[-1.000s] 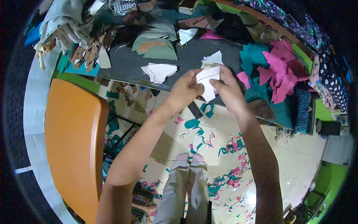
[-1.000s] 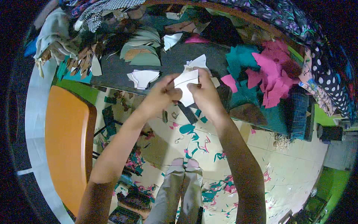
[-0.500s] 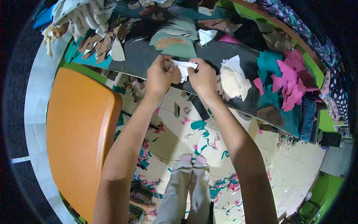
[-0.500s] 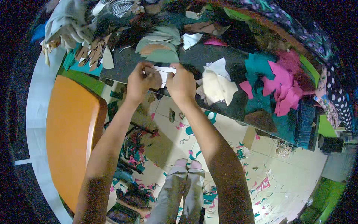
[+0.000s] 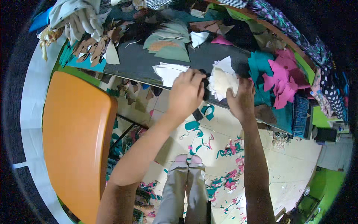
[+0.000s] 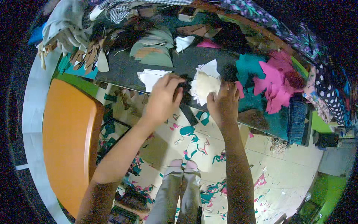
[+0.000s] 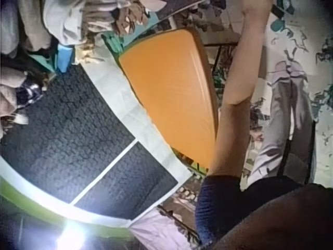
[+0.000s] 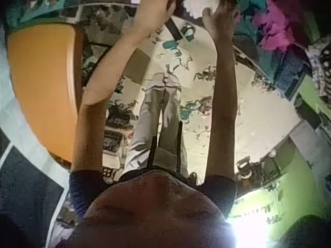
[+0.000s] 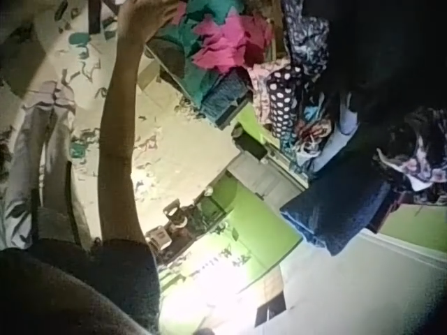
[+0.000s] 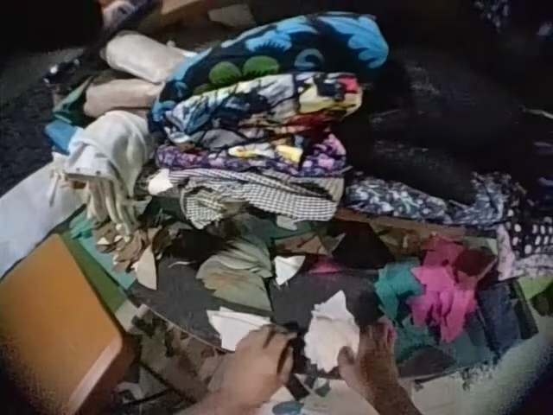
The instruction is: The recorder is shown sorting through a large pile of various fabric scraps, including green and cream-colored pieces, on a workstation.
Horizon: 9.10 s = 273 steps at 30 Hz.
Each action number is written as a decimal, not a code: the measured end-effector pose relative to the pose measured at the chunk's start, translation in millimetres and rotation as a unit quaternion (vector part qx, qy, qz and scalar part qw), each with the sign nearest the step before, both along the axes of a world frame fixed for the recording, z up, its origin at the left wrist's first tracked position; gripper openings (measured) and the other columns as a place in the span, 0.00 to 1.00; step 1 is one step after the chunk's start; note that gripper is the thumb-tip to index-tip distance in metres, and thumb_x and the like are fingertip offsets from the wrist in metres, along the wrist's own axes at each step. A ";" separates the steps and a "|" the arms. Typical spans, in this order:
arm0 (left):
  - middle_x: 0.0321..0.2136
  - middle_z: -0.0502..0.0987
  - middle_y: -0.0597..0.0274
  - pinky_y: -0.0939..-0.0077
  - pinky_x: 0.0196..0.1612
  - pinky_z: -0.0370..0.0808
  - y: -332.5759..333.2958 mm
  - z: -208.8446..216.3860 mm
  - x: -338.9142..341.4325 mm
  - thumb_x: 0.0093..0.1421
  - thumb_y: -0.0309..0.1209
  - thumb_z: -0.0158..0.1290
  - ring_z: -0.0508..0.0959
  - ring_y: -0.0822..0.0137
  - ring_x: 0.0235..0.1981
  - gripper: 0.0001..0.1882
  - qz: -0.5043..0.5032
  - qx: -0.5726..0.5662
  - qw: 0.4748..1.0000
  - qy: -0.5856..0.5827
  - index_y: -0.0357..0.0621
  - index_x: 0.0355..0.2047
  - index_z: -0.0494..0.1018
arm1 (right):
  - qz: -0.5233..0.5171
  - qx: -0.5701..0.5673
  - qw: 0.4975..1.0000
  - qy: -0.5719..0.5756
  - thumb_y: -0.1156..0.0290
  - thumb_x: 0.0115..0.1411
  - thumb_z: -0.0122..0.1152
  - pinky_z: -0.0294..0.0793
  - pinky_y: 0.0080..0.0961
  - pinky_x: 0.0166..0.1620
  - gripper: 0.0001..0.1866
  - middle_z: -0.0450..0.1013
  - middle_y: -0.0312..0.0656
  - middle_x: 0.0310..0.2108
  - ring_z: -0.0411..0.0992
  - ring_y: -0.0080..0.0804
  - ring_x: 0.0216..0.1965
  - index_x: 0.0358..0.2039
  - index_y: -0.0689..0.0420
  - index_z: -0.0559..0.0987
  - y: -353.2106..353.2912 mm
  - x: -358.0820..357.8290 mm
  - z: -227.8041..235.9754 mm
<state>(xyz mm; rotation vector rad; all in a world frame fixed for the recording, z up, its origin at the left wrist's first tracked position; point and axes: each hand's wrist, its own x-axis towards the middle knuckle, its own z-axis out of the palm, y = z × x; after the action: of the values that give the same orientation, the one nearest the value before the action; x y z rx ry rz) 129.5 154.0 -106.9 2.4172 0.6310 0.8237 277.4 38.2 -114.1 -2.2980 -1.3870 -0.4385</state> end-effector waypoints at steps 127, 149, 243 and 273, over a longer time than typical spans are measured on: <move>0.44 0.69 0.61 0.71 0.54 0.60 -29.6 18.7 -70.4 0.61 0.40 0.43 0.67 0.69 0.48 0.19 0.181 -0.647 0.594 -0.442 0.37 0.43 0.66 | 0.057 0.182 0.777 0.600 0.70 0.60 0.49 0.64 0.16 0.36 0.13 0.70 0.35 0.35 0.64 0.18 0.32 0.45 0.58 0.70 30.3 -99.8 14.6; 0.30 0.71 0.68 0.83 0.34 0.67 -16.0 -1.4 -98.1 0.60 0.39 0.45 0.69 0.78 0.35 0.12 0.230 -0.664 0.634 -0.323 0.45 0.36 0.70 | 0.252 -0.038 0.956 0.148 0.71 0.48 0.54 0.58 0.43 0.51 0.20 0.57 0.47 0.53 0.57 0.51 0.50 0.45 0.56 0.69 58.2 -137.0 35.3; 0.42 0.69 0.51 0.65 0.46 0.66 -62.9 0.4 -3.9 0.50 0.25 0.46 0.69 0.51 0.43 0.17 -0.024 -0.180 0.983 -0.026 0.38 0.43 0.68 | 0.045 0.120 0.866 0.484 0.71 0.48 0.55 0.65 0.25 0.29 0.10 0.68 0.48 0.20 0.64 0.25 0.23 0.28 0.65 0.71 12.9 50.2 -0.6; 0.39 0.70 0.45 0.65 0.46 0.66 -52.2 -1.1 -10.1 0.55 0.27 0.45 0.70 0.48 0.43 0.13 0.007 -0.244 0.970 -0.008 0.38 0.41 0.69 | 0.167 0.137 0.862 0.459 0.71 0.50 0.48 0.70 0.33 0.31 0.09 0.73 0.46 0.25 0.72 0.39 0.25 0.29 0.60 0.74 55.6 115.8 -25.9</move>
<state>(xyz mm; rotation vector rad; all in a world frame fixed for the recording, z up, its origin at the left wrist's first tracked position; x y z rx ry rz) 119.4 101.8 -108.0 1.9585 0.7453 0.6059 393.2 93.8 -140.0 -1.5930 -1.0654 0.4971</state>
